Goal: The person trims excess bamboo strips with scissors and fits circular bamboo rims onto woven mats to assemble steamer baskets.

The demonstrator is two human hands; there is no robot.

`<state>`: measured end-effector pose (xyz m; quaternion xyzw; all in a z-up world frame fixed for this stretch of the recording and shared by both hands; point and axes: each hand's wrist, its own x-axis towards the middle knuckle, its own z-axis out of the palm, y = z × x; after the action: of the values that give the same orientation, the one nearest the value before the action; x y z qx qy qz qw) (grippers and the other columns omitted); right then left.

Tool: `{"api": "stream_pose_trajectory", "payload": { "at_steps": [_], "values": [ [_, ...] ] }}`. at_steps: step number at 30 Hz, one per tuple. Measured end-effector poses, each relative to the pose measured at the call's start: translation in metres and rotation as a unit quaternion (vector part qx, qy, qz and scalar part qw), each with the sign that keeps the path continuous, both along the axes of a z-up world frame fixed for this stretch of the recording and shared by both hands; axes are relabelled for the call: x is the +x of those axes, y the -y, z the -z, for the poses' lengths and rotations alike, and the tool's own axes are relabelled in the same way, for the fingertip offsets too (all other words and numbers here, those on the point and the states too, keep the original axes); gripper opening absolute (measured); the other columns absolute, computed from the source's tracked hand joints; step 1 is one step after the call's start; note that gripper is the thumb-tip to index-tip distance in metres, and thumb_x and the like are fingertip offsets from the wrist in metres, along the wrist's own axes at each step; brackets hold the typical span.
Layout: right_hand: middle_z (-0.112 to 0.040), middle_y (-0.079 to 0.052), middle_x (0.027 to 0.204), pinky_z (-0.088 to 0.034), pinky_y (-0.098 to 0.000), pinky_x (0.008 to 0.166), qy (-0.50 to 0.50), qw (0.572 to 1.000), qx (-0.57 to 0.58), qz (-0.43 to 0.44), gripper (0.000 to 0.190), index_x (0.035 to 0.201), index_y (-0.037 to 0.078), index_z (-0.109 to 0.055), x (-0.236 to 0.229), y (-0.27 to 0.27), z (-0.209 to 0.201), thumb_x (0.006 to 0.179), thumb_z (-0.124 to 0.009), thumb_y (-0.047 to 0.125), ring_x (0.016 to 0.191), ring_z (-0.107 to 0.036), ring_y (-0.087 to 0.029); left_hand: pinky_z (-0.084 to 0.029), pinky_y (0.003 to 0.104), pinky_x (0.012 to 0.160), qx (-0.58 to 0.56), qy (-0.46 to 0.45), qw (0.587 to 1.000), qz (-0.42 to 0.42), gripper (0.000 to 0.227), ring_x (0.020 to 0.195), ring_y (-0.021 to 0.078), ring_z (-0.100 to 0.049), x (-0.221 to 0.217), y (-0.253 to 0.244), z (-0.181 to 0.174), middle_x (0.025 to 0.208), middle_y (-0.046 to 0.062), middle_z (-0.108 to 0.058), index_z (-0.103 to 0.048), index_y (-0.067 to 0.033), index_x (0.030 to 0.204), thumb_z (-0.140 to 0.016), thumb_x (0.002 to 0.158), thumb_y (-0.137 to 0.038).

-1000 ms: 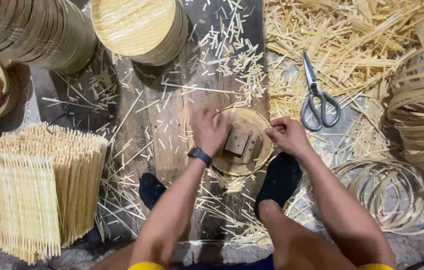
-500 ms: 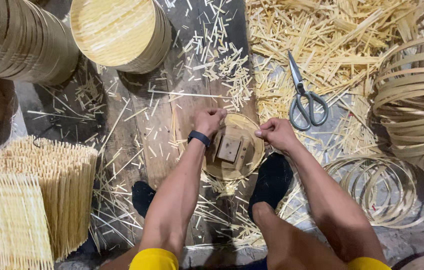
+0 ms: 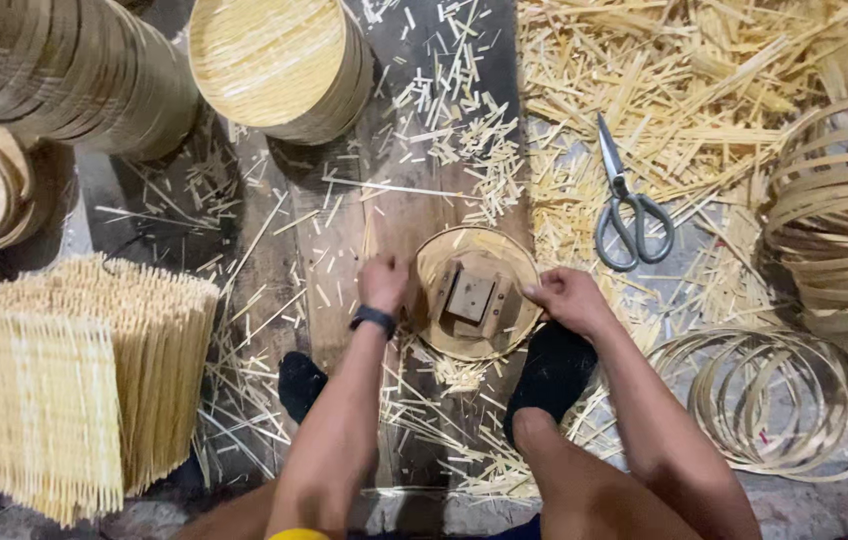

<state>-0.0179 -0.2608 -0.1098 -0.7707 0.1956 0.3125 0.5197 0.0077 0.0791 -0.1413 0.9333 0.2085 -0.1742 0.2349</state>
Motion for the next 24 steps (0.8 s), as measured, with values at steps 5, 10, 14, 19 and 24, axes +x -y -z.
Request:
{"api": "stream_pose_trajectory", "payload": {
  "at_steps": [5, 10, 14, 19, 24],
  "values": [
    [-0.073, -0.008, 0.076, -0.055, -0.0267, 0.054, -0.042, 0.994, 0.085, 0.054, 0.031, 0.093, -0.005, -0.076, -0.007, 0.006, 0.011, 0.082, -0.085, 0.022, 0.06, -0.065, -0.012, -0.049, 0.029, 0.055, -0.323, -0.091, 0.921, -0.2, 0.025, 0.06, 0.0127, -0.06, -0.023, -0.03, 0.018, 0.08, 0.006, -0.076, -0.081, -0.0026, 0.096, -0.089, 0.079, -0.019],
    [-0.073, -0.007, 0.075, -0.053, -0.0281, 0.051, -0.03, 0.992, 0.087, 0.087, 0.025, 0.089, -0.003, -0.075, -0.011, 0.0, 0.003, 0.083, -0.084, 0.02, 0.057, -0.064, -0.014, -0.05, 0.028, 0.054, -0.33, -0.062, 0.903, -0.267, 0.024, 0.061, 0.0128, -0.064, -0.022, -0.017, 0.011, 0.08, 0.009, -0.077, -0.08, 0.0022, 0.09, -0.091, 0.074, -0.013],
    [-0.072, -0.008, 0.079, -0.053, -0.0269, 0.053, 0.004, 0.988, 0.088, 0.128, 0.027, 0.093, -0.006, -0.075, -0.013, -0.004, -0.009, 0.084, -0.085, 0.017, 0.062, -0.063, -0.013, -0.057, 0.028, 0.061, -0.276, -0.036, 0.931, -0.236, 0.022, 0.066, 0.0132, -0.069, -0.015, -0.006, 0.001, 0.081, 0.011, -0.078, -0.08, 0.0039, 0.086, -0.09, 0.075, -0.012],
    [-0.068, -0.008, 0.081, -0.057, -0.0262, 0.059, -0.037, 0.966, 0.214, 0.137, 0.029, 0.095, -0.005, -0.065, -0.016, 0.0, -0.033, 0.088, -0.084, 0.015, 0.069, -0.067, -0.015, -0.057, 0.024, 0.066, -0.458, -0.008, 0.833, -0.31, 0.028, 0.077, 0.0134, -0.07, -0.034, -0.001, -0.031, 0.094, 0.01, -0.079, -0.078, -0.0005, 0.108, -0.08, 0.092, -0.023],
    [-0.071, -0.011, 0.078, -0.06, -0.0291, 0.057, -0.108, 0.966, 0.177, 0.153, 0.024, 0.086, -0.006, -0.068, -0.022, -0.023, -0.051, 0.088, -0.077, 0.017, 0.067, -0.071, -0.019, -0.058, 0.037, 0.08, -0.662, -0.094, 0.644, -0.372, 0.029, 0.095, 0.0223, -0.071, -0.11, 0.028, -0.047, 0.109, 0.011, -0.072, -0.059, 0.0007, 0.12, -0.067, 0.099, -0.018]
  ]
}}
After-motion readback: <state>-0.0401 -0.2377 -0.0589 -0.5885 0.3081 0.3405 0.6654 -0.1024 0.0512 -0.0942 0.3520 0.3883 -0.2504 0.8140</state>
